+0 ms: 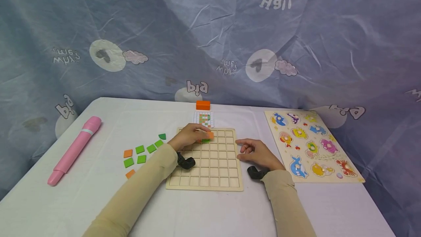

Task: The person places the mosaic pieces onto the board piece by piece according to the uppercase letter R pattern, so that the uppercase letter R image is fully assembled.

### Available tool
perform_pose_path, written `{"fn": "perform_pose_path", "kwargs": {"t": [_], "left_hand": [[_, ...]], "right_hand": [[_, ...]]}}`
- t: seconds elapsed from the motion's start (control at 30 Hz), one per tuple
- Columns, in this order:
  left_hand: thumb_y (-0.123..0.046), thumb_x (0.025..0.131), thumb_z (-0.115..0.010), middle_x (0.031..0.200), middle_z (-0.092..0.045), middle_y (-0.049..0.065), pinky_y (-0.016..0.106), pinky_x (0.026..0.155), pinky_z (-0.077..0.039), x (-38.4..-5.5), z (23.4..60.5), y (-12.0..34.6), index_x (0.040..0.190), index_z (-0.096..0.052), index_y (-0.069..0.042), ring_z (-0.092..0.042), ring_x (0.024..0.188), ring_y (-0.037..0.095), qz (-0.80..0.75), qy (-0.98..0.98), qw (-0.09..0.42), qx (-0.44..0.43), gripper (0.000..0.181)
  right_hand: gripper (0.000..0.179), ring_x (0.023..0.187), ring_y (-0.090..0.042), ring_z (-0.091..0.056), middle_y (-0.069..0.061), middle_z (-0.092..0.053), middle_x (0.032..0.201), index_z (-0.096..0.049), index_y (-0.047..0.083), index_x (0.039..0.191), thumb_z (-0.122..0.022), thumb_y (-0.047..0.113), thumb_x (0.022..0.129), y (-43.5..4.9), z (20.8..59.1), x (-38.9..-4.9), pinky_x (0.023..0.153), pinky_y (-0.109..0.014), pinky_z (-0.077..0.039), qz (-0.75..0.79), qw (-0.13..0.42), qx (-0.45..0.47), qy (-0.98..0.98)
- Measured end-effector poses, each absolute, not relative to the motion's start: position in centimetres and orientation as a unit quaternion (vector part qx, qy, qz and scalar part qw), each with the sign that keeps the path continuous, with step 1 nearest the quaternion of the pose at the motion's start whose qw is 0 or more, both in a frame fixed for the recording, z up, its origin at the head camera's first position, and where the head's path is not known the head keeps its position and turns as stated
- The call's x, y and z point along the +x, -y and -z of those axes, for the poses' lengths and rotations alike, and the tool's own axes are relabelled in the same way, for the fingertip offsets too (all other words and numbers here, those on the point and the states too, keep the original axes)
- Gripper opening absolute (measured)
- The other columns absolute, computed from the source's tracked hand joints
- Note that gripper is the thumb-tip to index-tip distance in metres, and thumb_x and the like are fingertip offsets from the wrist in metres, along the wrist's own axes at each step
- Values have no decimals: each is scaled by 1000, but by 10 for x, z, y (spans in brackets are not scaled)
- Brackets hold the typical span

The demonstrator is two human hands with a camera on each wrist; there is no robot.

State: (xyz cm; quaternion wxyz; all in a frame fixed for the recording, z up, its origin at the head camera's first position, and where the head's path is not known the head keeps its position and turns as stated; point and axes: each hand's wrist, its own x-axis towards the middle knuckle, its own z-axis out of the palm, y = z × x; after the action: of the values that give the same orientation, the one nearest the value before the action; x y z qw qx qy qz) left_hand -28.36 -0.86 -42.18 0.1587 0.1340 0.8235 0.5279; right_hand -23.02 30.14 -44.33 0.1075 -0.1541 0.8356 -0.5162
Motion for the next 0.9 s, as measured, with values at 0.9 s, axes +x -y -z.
{"fn": "perform_pose_path", "kwargs": {"t": [0.9], "left_hand": [[-25, 97, -82, 102, -73, -2, 28, 66, -43, -276, 416, -13, 121, -84, -24, -62, 82, 15, -370, -913, 105, 134, 24]], "right_hand": [[56, 80, -10, -56, -13, -65, 99, -60, -16, 140, -82, -3, 90, -302, 444, -230, 72, -21, -48, 513, 99, -161, -837]]}}
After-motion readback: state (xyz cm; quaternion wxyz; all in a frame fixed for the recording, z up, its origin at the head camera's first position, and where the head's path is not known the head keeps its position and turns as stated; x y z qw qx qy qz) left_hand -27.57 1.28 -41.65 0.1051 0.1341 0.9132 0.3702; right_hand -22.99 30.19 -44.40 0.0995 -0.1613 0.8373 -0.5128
